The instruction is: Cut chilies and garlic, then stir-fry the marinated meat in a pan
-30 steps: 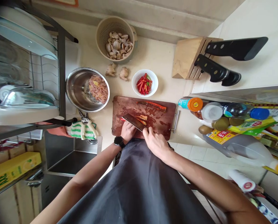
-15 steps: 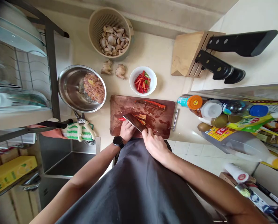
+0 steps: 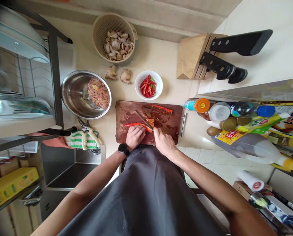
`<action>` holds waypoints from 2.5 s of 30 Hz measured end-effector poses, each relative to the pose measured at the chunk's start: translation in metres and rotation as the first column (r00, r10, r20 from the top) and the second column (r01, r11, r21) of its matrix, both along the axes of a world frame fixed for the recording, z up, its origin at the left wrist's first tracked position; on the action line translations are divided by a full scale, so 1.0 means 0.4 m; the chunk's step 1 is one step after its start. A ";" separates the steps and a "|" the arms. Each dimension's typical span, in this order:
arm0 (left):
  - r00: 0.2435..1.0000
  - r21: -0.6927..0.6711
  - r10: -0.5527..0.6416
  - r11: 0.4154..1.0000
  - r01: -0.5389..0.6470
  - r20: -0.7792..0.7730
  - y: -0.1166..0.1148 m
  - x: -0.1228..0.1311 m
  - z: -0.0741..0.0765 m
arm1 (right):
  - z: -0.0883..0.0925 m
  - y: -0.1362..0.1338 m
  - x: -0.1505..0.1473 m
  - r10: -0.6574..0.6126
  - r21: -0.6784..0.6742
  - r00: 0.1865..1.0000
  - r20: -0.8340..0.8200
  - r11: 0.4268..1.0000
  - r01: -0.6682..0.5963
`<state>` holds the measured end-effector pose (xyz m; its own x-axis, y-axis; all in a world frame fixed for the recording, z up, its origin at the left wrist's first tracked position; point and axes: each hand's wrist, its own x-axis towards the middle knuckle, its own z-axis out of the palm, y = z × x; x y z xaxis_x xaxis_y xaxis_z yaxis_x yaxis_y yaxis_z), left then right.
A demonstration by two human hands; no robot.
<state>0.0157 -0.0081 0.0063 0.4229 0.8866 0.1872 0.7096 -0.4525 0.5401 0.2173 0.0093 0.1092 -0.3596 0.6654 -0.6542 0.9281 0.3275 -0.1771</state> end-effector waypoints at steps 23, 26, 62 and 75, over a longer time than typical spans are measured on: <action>0.998 0.050 -0.051 0.997 0.052 -0.036 0.000 -0.013 -0.011 | 0.008 -0.059 -0.048 0.074 -0.021 0.997 0.024 0.997 -0.073; 0.998 0.031 -0.059 0.998 0.060 -0.031 0.003 -0.011 -0.004 | -0.018 -0.041 -0.045 0.091 -0.032 0.996 0.001 0.995 -0.090; 1.000 -0.006 -0.017 1.000 0.017 0.004 0.000 -0.004 0.016 | 0.035 -0.057 -0.011 0.112 -0.043 0.994 0.019 0.993 -0.111; 0.998 -0.040 -0.057 0.997 0.059 0.029 -0.003 -0.018 0.004 | -0.028 0.010 -0.017 0.043 -0.032 0.995 -0.094 0.998 -0.046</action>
<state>0.0084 -0.0092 0.0079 0.4690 0.8678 0.1640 0.6672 -0.4698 0.5781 0.2106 0.0134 0.0981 -0.4488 0.6251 -0.6386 0.8917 0.3602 -0.2741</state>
